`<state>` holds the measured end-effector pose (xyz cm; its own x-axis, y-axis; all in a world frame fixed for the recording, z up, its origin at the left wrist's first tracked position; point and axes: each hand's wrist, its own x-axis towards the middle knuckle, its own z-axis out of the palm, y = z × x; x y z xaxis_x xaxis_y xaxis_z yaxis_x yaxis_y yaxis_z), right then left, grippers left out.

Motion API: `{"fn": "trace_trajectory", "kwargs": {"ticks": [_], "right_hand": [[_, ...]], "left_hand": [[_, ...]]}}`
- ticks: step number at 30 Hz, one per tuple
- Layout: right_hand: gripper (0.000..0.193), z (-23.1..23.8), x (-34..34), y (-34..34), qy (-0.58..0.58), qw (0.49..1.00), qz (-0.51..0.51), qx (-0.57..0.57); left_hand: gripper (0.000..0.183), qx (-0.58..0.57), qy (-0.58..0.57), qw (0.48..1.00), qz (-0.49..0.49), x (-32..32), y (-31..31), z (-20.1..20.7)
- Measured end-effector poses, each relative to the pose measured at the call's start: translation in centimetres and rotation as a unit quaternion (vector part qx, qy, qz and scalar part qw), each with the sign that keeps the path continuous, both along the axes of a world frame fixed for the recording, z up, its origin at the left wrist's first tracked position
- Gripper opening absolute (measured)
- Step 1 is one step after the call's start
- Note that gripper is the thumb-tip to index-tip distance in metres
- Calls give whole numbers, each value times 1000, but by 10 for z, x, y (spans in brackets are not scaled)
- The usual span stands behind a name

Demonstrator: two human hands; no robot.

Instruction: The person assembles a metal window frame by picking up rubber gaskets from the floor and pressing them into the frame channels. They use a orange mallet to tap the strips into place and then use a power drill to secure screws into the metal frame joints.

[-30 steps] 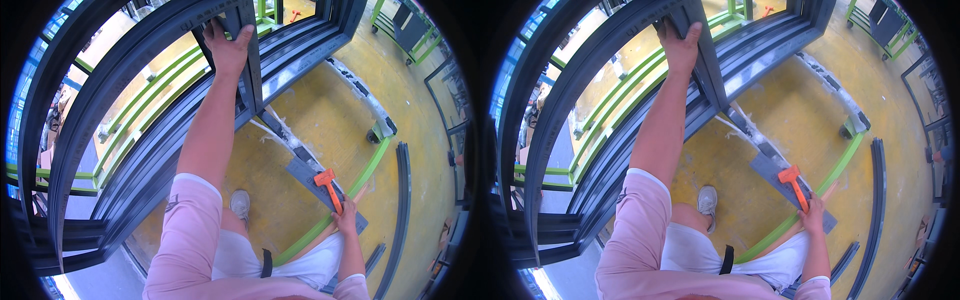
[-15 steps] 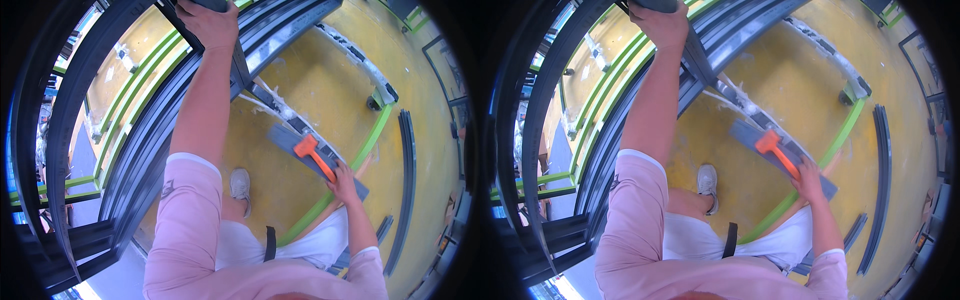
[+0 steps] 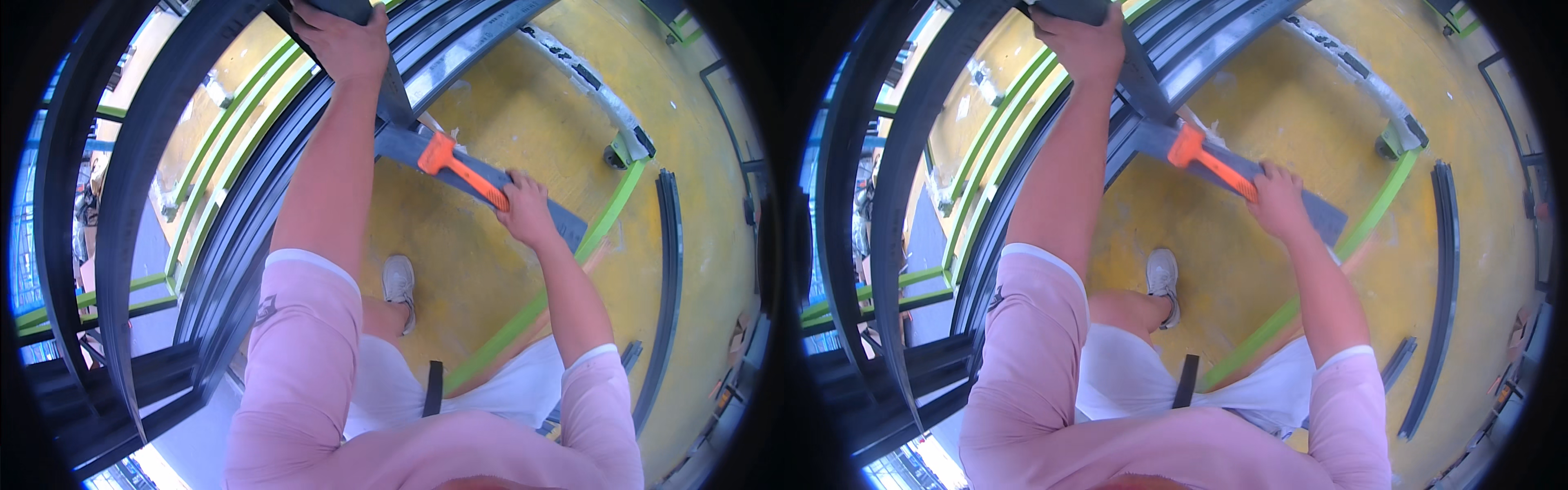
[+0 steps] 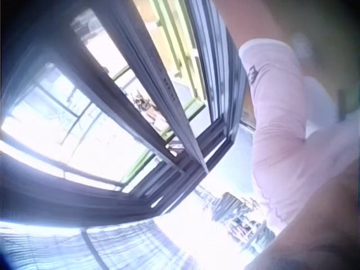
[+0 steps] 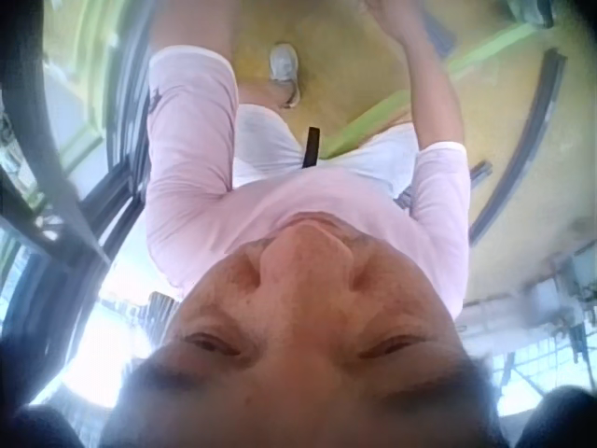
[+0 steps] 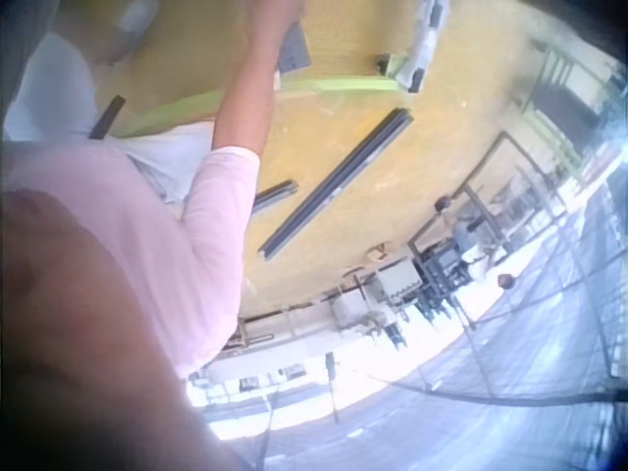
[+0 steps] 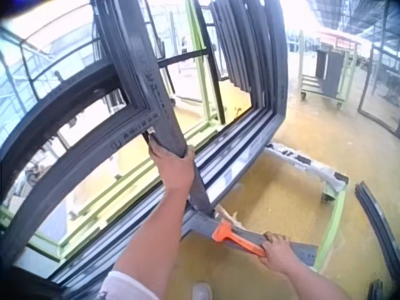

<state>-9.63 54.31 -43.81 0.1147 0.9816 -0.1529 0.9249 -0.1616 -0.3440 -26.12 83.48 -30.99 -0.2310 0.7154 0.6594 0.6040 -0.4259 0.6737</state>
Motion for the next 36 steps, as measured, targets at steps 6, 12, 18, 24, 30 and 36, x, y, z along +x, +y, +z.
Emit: {"fn": "trace_trajectory", "kwargs": {"ticks": [6,12,18,24,30,36], "right_hand": [[41,95,-9,-144,38,998,1,-51],[31,320,-31,-270,-16,984,159,76],[17,505,-70,-296,-108,885,407,198],[8,609,-192,-259,-100,693,608,375],[8,628,-266,-285,-8,736,633,238],[18,524,-238,-353,-6,897,440,-55]], "left_hand": [[45,-339,194,902,-186,-73,-132,13],[41,-469,323,644,-511,-128,-362,187],[50,-502,203,638,-548,-228,-489,377],[46,-479,45,762,-434,-294,-566,490],[49,-303,32,952,-17,-432,-631,548],[41,-195,-71,878,431,-637,-719,509]]}}
